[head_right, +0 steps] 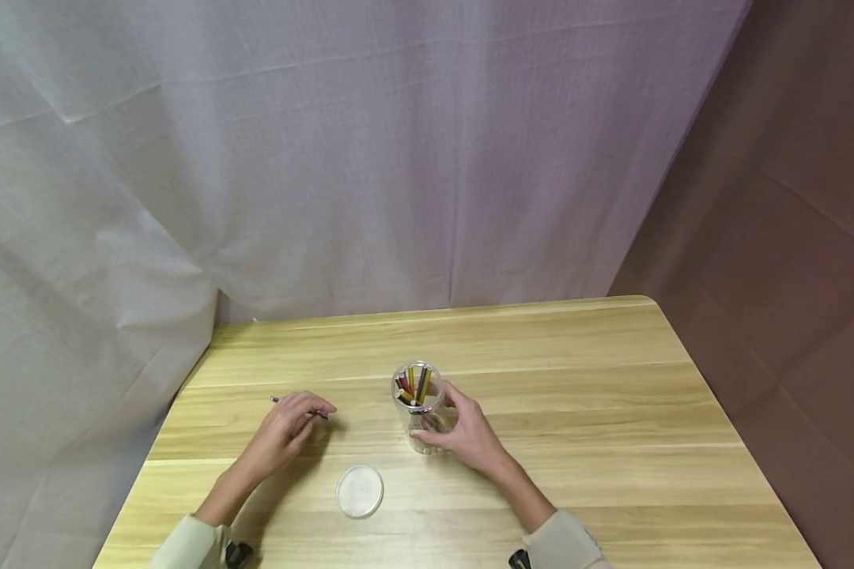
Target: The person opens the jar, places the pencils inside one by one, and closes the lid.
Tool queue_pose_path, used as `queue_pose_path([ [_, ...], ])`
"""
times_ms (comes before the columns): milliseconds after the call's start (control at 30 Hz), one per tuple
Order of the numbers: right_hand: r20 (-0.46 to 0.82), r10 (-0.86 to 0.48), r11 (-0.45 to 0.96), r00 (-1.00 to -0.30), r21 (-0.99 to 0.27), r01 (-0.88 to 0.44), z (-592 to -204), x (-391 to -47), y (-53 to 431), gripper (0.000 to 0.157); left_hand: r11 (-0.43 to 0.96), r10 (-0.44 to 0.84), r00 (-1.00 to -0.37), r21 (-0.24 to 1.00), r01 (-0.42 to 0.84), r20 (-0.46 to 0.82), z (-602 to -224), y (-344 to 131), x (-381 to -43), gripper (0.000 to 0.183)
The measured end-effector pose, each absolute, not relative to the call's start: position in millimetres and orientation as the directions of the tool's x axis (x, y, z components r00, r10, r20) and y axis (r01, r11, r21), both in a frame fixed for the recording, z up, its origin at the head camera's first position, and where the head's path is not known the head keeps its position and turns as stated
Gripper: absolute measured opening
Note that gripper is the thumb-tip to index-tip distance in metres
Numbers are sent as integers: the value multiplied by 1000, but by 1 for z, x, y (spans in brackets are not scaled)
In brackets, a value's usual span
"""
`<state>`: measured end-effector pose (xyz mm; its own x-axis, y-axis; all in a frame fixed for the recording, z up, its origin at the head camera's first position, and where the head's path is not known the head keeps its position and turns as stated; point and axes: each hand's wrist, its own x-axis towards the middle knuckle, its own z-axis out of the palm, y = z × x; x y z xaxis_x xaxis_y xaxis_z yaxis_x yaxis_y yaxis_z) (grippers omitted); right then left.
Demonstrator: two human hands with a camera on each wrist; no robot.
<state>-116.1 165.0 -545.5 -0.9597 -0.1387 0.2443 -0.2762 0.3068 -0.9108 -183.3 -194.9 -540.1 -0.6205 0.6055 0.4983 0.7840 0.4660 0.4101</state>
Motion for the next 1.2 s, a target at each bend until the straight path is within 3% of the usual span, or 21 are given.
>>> queue_pose_path([
  [500,241,-143,290,-960,-917,-273,-545,-116,165,90,352,578,-560,438,827,593,-493,-162,-180,36],
  [833,246,-145,291,-958,-915,-279,-545,-116,164,90,287,514,-598,534,795,615,-461,-150,-177,27],
  [1200,247,-146,288,-958,-916,-280,-544,-115,165,87,162,440,-604,602,781,665,-426,-146,-178,30],
])
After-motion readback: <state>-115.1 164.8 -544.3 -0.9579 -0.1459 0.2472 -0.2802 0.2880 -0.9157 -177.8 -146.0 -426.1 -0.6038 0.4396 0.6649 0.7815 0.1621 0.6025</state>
